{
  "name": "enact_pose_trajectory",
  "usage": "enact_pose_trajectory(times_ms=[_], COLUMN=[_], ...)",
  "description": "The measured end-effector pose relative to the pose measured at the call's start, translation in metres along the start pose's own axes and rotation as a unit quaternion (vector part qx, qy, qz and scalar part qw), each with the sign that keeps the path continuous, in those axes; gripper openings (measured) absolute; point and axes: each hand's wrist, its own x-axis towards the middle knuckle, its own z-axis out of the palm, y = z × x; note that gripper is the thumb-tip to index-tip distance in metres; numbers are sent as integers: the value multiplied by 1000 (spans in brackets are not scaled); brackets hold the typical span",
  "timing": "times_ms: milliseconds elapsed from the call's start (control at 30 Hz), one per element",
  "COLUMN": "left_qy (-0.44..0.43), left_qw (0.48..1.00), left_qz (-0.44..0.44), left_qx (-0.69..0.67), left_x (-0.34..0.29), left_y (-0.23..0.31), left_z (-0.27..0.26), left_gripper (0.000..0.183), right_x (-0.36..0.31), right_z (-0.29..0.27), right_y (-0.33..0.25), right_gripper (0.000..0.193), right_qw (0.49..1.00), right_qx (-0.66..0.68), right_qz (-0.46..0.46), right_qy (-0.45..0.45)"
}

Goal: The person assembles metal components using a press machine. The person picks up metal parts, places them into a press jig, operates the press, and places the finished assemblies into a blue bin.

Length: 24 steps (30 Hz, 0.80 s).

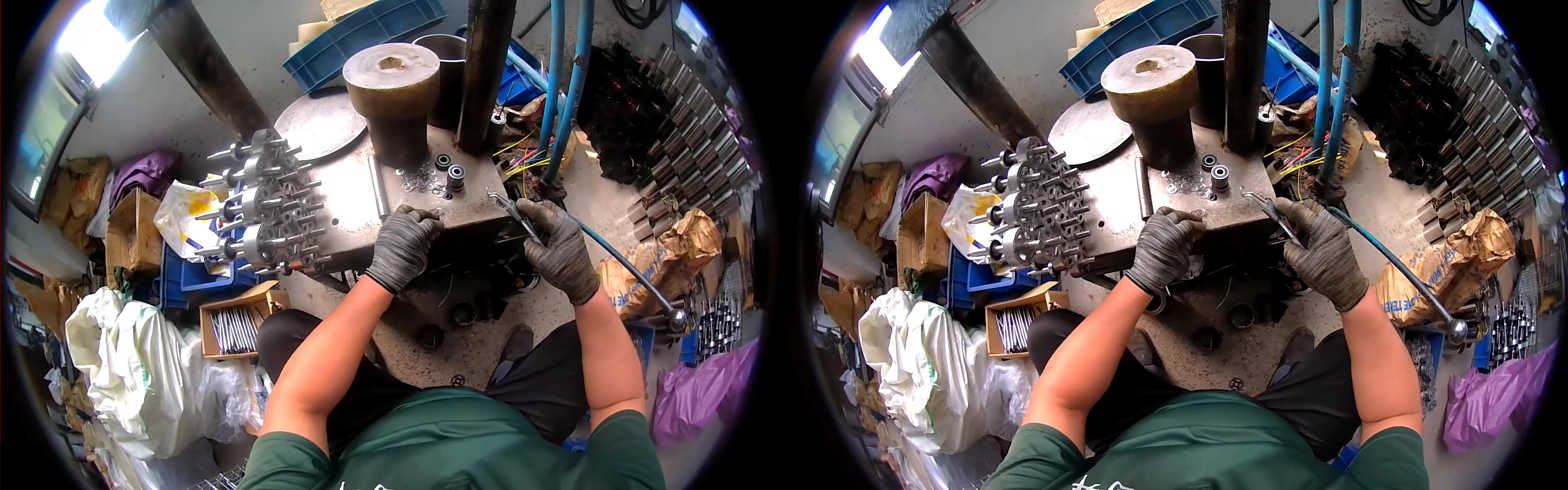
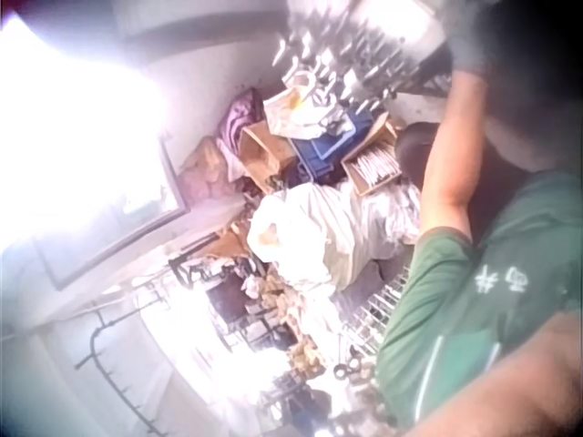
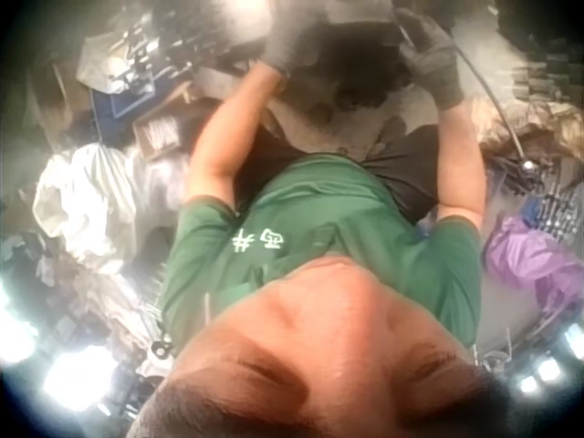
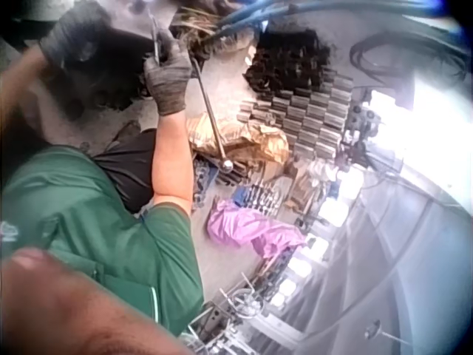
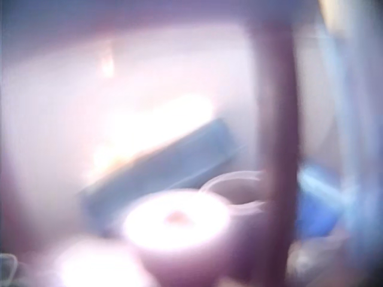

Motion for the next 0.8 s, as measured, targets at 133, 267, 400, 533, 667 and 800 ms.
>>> enact_pose_trajectory(times_ms=[133,267,400,533,667,800], left_qy=[-24,-36,-73,42,134,152], left_qw=[1000,996,988,992,979,914], left_qz=[-6,-70,-107,-117,-116,-236], left_qx=[5,48,88,-17,-103,-294], left_x=[9,17,33,34,37,19], left_y=[4,-3,2,0,-5,0], left_z=[-5,3,7,7,-13,-39], left_gripper=[17,16,19,21,23,16], right_x=[0,2,5,12,16,23], right_z=[-2,2,12,21,31,43], right_y=[-3,-12,-5,-7,-2,-25], right_gripper=[55,55,60,60,58,59], right_qw=[1000,1000,996,969,961,948], right_qx=[-5,7,58,197,229,268], right_qz=[2,-3,61,148,154,169], right_qy=[5,4,1,1,-6,-25])
